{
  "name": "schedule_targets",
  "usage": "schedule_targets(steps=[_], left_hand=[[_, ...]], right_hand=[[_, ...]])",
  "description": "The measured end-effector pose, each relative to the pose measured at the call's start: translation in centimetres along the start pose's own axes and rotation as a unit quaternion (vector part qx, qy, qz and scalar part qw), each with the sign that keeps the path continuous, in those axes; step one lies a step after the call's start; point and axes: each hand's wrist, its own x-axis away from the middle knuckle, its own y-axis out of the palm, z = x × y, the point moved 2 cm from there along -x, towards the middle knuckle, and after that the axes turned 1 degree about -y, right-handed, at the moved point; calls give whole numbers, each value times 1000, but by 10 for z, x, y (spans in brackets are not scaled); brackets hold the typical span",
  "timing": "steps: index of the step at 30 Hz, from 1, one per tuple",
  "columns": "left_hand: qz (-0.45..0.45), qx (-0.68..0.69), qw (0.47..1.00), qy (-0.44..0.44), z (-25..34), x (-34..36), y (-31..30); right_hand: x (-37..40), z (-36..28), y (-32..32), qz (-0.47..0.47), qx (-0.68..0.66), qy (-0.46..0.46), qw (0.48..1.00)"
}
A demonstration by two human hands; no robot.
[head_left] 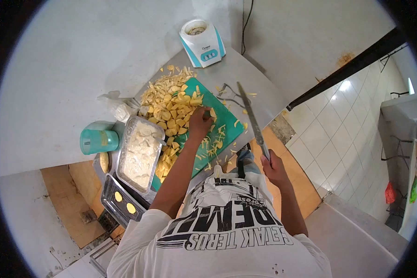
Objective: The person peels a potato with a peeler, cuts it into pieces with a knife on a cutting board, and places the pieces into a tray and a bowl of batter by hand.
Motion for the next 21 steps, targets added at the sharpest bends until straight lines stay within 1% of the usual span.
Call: schedule_targets(steps=[3, 6, 9, 12, 15, 18, 21], left_hand=[[63, -21, 996, 55, -2, -4, 10], [81, -39, 994, 67, 2, -4, 18], [115, -9, 989, 92, 0, -2, 23], [150, 23, 982, 108, 0, -1, 25], [139, 15, 987, 82, -1, -2, 25], [189, 11, 971, 145, 4, -2, 24], [183, 21, 976, 112, 12, 2, 22]], right_hand=[[-16, -21, 13, -6, 21, 2, 1000], [-26, -54, 17, 12, 96, -44, 994], [-40, -54, 26, -17, 180, -112, 977], [-44, -61, 30, -53, 206, -100, 972], [-43, -71, 32, -68, 211, -78, 972], [-39, -78, 33, -68, 212, -52, 973], [-37, -79, 37, -79, 243, -49, 966]])
